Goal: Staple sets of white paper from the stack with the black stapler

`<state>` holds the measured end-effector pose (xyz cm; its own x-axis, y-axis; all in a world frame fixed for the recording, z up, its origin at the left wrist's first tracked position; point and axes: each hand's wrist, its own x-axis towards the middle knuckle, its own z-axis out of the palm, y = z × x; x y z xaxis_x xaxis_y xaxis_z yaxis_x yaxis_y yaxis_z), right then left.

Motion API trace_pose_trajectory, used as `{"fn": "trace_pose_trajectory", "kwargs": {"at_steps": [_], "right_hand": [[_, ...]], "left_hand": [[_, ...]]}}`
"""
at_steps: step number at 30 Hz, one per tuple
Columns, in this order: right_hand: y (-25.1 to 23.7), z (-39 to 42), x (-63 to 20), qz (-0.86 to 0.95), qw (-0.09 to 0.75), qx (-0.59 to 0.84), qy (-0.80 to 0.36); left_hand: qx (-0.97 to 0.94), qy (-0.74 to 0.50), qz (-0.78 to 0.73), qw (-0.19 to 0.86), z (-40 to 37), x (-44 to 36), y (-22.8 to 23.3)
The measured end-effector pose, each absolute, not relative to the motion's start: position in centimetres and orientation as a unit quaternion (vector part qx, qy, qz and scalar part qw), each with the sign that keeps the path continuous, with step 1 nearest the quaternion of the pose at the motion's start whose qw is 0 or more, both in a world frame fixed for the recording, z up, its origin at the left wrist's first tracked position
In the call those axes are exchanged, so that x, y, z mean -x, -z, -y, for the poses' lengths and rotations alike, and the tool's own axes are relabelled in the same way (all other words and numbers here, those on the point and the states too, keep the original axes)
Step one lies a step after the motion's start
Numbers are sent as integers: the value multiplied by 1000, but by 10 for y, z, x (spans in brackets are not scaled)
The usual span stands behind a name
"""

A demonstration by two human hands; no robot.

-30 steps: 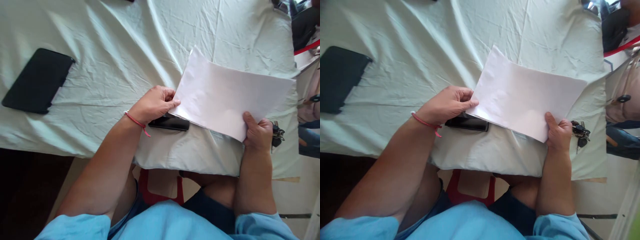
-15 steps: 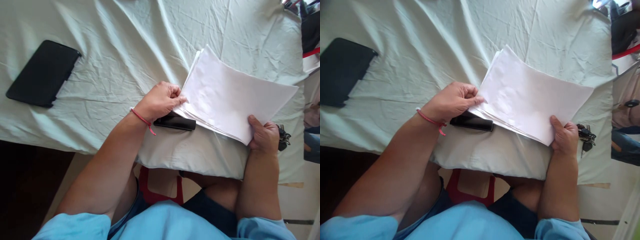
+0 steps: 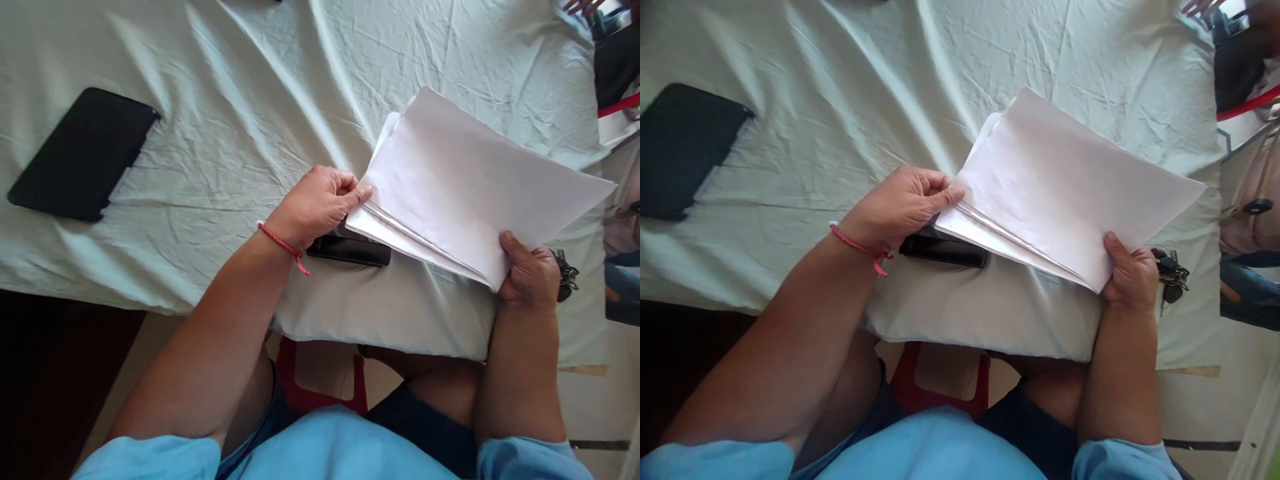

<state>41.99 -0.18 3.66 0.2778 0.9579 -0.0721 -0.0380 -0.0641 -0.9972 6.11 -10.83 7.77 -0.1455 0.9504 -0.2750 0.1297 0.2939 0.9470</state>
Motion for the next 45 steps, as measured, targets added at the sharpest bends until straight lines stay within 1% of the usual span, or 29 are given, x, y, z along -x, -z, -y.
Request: {"fn": "trace_pose_trajectory", "kwargs": {"at_steps": [5,9,18,22,27,32,37,42,45], "right_hand": [[-36,1,-422,396,553,574,-455],[-36,2,-423,394,554,573,-458],[-36,3,-426,412,526,584,-460],[-36,3,-425,412,525,586,-459],[-35,3,-426,400,523,596,-460],[-34,3,-427,395,524,588,-473],[-34,2,-427,395,530,576,-481],[-31,2,-426,393,548,572,-467],[-30,2,-423,392,577,560,-446]], "left_hand": [[-413,-418,-596,547,108,-61,-74],[-411,-425,-616,521,107,-61,-72],[-411,-443,-602,522,106,-63,-70],[-406,-448,-629,489,106,-62,-68],[-385,-444,-624,516,105,-64,-68],[-347,-459,-633,518,105,-67,-68],[-316,-502,-552,586,106,-65,-63],[-324,-525,-574,538,106,-65,-61],[-344,-505,-548,571,106,-63,-64]]}}
